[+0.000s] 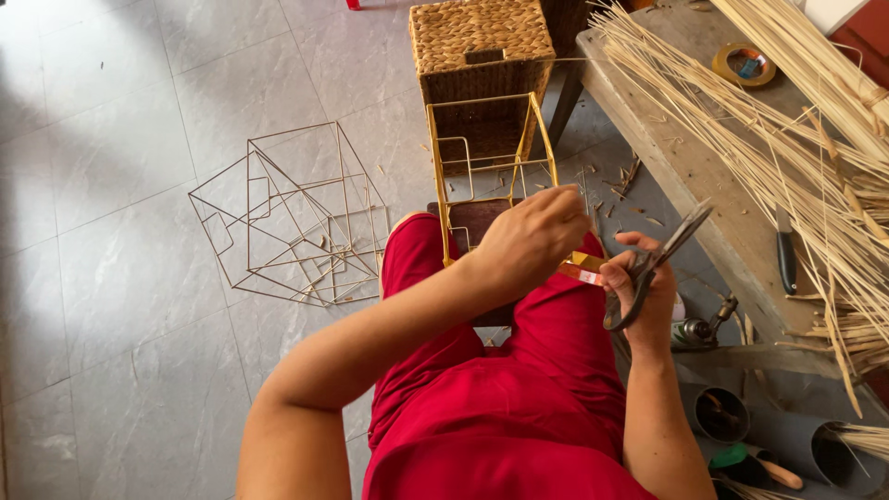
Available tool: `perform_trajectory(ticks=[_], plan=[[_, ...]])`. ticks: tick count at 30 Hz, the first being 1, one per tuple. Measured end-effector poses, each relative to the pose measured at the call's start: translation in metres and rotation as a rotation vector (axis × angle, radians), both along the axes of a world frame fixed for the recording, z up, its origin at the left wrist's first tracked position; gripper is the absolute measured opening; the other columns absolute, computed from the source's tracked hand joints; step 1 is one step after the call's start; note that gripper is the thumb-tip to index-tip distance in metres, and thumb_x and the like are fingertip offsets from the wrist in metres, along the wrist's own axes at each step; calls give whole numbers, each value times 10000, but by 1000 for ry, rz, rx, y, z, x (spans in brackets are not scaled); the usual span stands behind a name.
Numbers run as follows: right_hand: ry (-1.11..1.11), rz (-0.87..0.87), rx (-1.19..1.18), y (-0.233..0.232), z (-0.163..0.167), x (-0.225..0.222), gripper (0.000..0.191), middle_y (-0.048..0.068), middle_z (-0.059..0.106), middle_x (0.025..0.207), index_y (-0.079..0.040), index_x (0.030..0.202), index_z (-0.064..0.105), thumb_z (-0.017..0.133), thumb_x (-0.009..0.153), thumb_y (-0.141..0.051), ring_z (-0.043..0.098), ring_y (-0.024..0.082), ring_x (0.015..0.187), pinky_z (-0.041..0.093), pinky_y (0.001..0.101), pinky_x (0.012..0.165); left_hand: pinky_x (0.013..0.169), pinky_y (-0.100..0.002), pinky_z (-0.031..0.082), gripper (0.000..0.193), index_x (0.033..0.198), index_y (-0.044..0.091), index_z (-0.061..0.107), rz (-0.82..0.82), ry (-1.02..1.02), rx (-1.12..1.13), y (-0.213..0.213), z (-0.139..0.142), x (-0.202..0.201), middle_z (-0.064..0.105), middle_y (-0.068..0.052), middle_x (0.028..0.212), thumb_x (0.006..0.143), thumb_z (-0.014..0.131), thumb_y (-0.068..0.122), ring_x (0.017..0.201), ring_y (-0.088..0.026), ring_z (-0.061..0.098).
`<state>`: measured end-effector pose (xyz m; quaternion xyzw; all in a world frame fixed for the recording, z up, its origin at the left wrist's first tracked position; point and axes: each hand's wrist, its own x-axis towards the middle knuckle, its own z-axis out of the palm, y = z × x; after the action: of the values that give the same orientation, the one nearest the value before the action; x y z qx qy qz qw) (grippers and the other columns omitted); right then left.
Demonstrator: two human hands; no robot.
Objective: The person sits on the floor and wraps yellow tape around the edges of a bamboo and wire frame, pressing the tape along the frame bars. They use scissors to cut the tape and continue taping other sides of the frame.
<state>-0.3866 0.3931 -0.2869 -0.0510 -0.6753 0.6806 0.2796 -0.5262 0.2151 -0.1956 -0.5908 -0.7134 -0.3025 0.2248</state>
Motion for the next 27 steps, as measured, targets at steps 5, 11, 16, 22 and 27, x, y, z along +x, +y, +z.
perform_trajectory(ticks=[5,11,16,22,27], plan=[[32,-37,-55,6,3,8,543,1,664,879,21,1360,520,813,936,-151,601,59,794,473,186,763,935,-418,533,137,930,156,798,-160,-188,-671,58,1,-28,754,-104,993,863,727,252,981,-293,709],[29,-37,-89,11,7,13,544,4,678,904,15,1369,542,821,920,-115,604,57,804,458,178,743,777,-452,571,287,1024,344,787,-211,-288,-1059,91,15,-34,775,4,994,757,802,237,996,-243,719],[-32,-66,-51,7,8,15,551,1,680,918,-14,1372,549,822,906,-124,590,51,783,424,171,682,766,-473,558,289,1019,328,780,-261,-191,-1201,104,19,-34,758,21,978,745,830,250,1030,-241,696],[33,-152,168,8,18,17,560,59,716,1134,-52,1377,472,812,943,-154,681,120,1042,518,230,960,757,-507,546,259,1006,313,782,-197,-233,-1158,104,5,-35,752,25,973,756,840,279,1025,-252,695],[37,-205,183,19,32,33,639,62,711,1187,-63,1396,475,863,932,-267,665,133,1055,532,256,952,745,-461,550,291,988,282,801,-229,-305,-1075,108,-9,-45,766,5,961,707,861,236,995,-228,706]])
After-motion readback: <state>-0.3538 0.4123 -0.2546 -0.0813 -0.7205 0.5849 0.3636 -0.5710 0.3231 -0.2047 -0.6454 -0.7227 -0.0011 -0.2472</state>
